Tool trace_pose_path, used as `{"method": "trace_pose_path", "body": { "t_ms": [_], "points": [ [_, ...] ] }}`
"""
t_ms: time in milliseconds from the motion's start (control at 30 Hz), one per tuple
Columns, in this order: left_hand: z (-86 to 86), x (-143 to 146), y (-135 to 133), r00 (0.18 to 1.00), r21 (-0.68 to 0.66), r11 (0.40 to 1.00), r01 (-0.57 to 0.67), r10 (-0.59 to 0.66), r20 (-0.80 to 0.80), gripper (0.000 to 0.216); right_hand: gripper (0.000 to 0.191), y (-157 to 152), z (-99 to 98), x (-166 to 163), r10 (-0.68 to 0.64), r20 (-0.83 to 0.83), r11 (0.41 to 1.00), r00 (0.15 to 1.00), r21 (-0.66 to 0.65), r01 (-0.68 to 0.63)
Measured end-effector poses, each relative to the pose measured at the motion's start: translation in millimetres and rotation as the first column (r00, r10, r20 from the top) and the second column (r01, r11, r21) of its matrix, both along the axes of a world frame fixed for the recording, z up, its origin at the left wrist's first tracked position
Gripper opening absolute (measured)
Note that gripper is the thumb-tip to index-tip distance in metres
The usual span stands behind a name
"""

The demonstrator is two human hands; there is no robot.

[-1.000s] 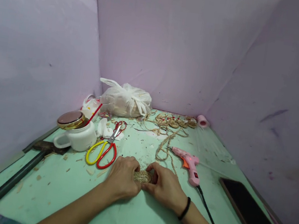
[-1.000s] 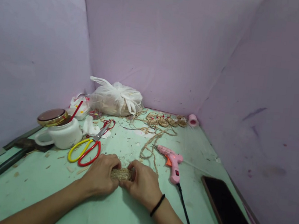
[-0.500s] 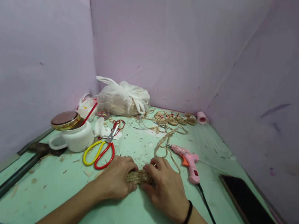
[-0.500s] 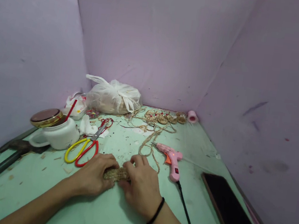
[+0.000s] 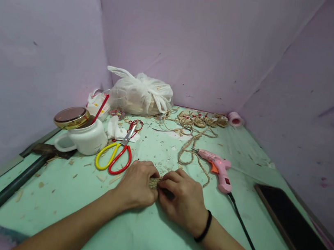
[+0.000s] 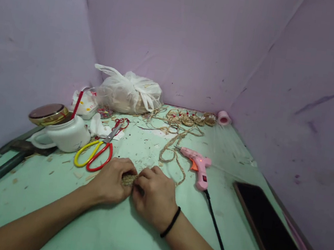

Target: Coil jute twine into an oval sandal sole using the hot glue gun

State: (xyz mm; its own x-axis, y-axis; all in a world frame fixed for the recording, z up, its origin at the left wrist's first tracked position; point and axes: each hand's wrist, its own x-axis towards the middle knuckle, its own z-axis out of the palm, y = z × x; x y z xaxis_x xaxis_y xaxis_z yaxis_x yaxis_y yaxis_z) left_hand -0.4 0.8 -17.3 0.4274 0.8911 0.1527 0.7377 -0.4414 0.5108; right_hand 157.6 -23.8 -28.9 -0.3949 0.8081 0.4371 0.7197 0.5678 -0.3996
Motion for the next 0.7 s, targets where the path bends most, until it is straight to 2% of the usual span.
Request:
{"method": "trace_pose_path", "body": {
  "t_ms": [200, 400, 700],
  "points": [
    [-5.3, 3.7, -1.4, 0.997, 0.012, 0.999, -0.043, 0.042, 0.07, 0.016, 0.012, -0.3, -3.6, -1.7, -0.036, -0.019, 0.999, 0.999, 0.019, 0.037],
    [-6.0, 2.8, -1.3, 0.993, 0.003, 1.0, -0.028, 0.027, 0.115, 0.016, 0.012, -0.9, -3.1, -4.1, -0.076, -0.021, 0.997, 0.997, 0.014, 0.076],
    [-4.4, 3.8, -0.4, 0.996, -0.005, 1.0, -0.022, 0.023, 0.082, 0.017, 0.013, -1.8, -4.0, -5.0, -0.119, -0.021, 0.993, 0.993, -0.017, 0.118]
  ]
}}
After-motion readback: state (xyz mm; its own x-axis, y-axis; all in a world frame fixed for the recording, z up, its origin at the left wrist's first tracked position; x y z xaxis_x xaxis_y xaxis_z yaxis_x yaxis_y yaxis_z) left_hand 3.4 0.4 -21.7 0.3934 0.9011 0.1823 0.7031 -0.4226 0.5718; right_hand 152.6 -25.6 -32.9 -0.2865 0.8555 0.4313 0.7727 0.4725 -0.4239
